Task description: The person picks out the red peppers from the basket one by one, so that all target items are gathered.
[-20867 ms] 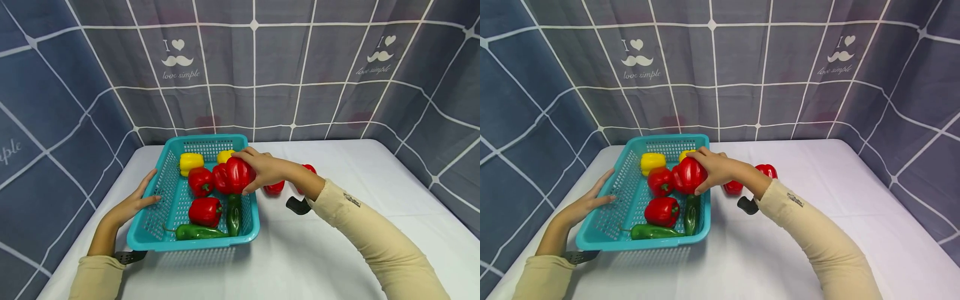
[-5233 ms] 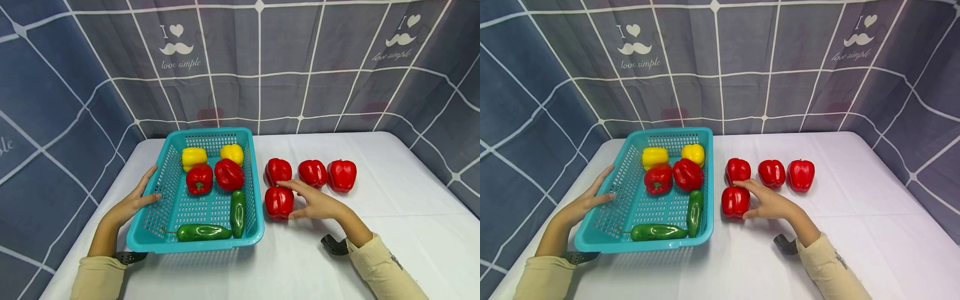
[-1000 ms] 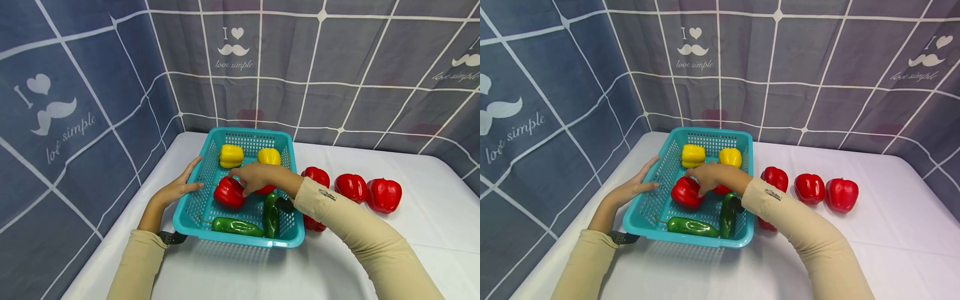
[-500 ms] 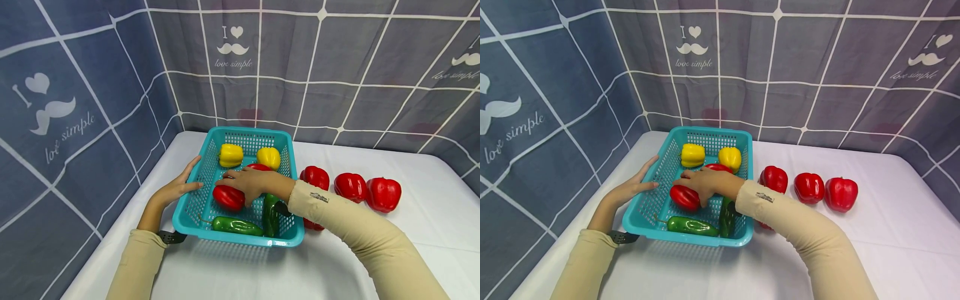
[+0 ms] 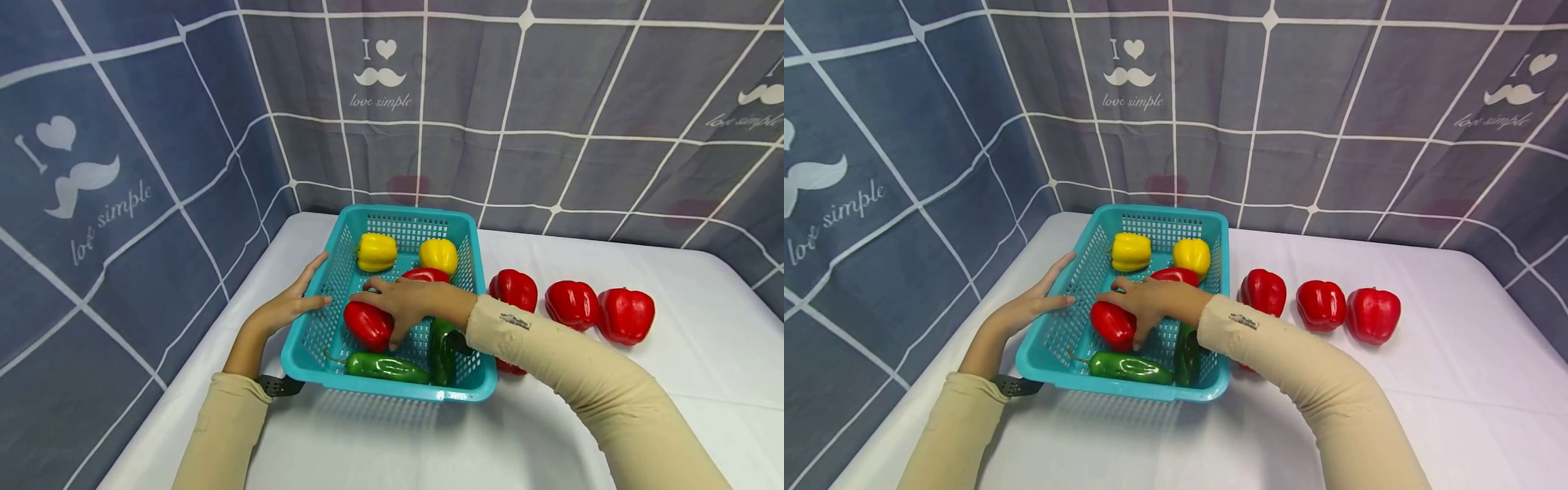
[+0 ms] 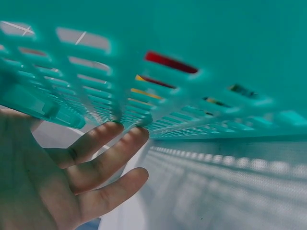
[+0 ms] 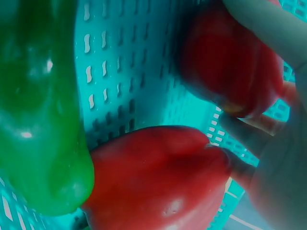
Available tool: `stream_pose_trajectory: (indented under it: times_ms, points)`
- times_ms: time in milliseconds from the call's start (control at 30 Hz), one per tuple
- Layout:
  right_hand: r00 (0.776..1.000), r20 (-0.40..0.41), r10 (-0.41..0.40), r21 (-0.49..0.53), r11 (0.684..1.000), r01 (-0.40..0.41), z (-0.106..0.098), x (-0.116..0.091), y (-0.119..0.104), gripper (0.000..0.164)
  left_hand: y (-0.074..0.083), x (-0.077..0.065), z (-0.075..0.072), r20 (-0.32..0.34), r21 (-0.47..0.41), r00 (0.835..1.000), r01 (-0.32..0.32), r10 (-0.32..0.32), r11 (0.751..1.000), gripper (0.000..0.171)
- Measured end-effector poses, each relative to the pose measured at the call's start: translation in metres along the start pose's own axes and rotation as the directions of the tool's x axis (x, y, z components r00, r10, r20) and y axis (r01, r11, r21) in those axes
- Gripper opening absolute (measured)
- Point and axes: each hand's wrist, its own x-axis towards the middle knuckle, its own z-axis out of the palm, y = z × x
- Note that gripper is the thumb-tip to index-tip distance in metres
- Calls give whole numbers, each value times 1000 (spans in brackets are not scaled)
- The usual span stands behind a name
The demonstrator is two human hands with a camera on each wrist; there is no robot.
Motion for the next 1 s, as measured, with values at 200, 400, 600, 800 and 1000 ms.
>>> stream_pose_trajectory:
  times_ms: [200, 400, 600, 800, 1000]
  points:
    - [1000, -7, -28, 54, 998, 28, 1, 0, 0, 97, 0, 0, 0, 4, -8, 1000, 2, -2, 1000, 80]
    - [999, -31, -36, 87, 995, 39, -5, -4, 1, 98, 0, 0, 0, 0, -4, 1000, 4, -4, 1000, 80]
    - [997, -75, -22, 152, 988, 33, -19, -18, 6, 99, 1, 0, 0, 5, -9, 1000, 2, -2, 1000, 81]
    - [993, -115, 12, 200, 980, 11, -30, -36, 17, 99, 1, 1, -1, 13, -15, 1000, -5, 5, 1000, 81]
    - [991, -121, 63, 206, 978, -37, -34, -52, 26, 99, 3, -2, -2, 16, -20, 1000, -5, 5, 1000, 82]
